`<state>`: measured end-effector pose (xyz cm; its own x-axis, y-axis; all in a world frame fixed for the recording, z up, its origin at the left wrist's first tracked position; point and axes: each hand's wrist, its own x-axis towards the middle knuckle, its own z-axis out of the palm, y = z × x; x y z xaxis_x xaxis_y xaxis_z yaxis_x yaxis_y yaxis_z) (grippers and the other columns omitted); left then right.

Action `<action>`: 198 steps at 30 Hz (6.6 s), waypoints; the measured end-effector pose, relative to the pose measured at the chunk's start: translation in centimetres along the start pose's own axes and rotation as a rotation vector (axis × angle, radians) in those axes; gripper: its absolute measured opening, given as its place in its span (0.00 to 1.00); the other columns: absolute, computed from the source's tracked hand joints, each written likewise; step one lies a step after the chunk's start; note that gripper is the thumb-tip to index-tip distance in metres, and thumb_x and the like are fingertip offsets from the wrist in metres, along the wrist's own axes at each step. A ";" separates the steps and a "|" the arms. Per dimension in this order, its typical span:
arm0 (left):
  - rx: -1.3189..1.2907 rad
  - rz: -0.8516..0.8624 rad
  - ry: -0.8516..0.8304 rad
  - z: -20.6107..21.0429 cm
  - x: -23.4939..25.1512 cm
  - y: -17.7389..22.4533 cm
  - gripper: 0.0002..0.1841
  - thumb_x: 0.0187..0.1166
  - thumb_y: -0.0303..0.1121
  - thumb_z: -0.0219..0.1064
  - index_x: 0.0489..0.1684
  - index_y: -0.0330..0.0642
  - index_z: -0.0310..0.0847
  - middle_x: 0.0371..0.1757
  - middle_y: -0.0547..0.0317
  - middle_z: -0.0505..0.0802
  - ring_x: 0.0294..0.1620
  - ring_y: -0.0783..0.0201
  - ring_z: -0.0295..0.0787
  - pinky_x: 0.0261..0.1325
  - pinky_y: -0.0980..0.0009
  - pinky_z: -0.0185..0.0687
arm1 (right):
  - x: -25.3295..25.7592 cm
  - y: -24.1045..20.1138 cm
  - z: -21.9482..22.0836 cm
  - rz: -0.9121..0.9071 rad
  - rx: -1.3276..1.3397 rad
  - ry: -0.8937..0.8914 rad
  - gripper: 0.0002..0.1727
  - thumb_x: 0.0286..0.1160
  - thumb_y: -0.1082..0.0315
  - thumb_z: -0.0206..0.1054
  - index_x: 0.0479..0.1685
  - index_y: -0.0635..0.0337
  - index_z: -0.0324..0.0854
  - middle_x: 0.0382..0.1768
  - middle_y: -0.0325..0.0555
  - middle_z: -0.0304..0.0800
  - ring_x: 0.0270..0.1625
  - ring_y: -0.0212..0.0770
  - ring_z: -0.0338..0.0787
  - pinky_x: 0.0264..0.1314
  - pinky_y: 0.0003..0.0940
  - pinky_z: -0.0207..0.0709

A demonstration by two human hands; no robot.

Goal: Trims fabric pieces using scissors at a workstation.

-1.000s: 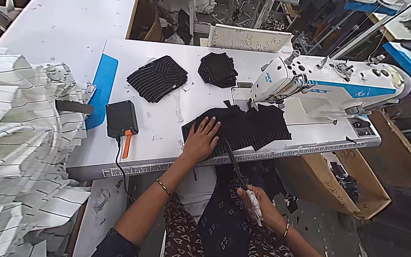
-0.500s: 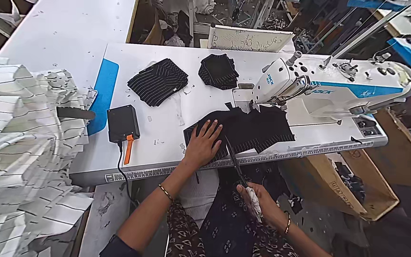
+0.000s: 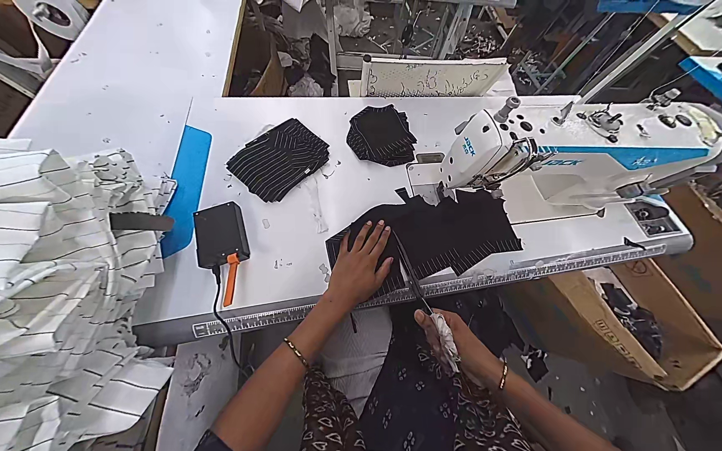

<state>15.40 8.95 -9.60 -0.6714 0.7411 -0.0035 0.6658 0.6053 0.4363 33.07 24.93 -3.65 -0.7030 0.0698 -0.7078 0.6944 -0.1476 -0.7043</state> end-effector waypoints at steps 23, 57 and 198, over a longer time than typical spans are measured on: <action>0.023 0.012 0.049 0.4 -0.1 0.0 0.36 0.89 0.54 0.48 0.92 0.40 0.58 0.93 0.51 0.64 0.94 0.48 0.55 0.89 0.36 0.43 | 2.6 -2.6 -0.2 -0.039 -0.008 -0.018 0.20 0.88 0.52 0.62 0.25 0.52 0.76 0.14 0.30 0.74 0.14 0.25 0.74 0.19 0.20 0.70; 0.047 -0.089 -0.100 -0.6 2.5 -0.3 0.47 0.79 0.75 0.42 0.96 0.58 0.52 0.97 0.64 0.55 0.98 0.52 0.39 0.91 0.34 0.23 | 1.0 -1.5 -6.9 0.049 -0.555 -0.105 0.27 0.78 0.37 0.67 0.40 0.54 0.74 0.23 0.34 0.72 0.23 0.30 0.75 0.31 0.28 0.72; -1.471 -0.722 0.417 -2.1 -1.2 5.4 0.19 0.77 0.14 0.66 0.66 0.24 0.78 0.59 0.46 0.90 0.43 0.65 0.92 0.51 0.72 0.89 | -0.3 6.6 -3.0 -0.135 0.020 -0.331 0.19 0.77 0.44 0.68 0.36 0.48 0.72 0.17 0.25 0.73 0.17 0.23 0.76 0.22 0.18 0.72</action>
<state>19.13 10.73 -5.38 -0.8749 0.1872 -0.4466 -0.4775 -0.1803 0.8599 38.35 26.85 -8.27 -0.8023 -0.2327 -0.5498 0.5909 -0.1780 -0.7869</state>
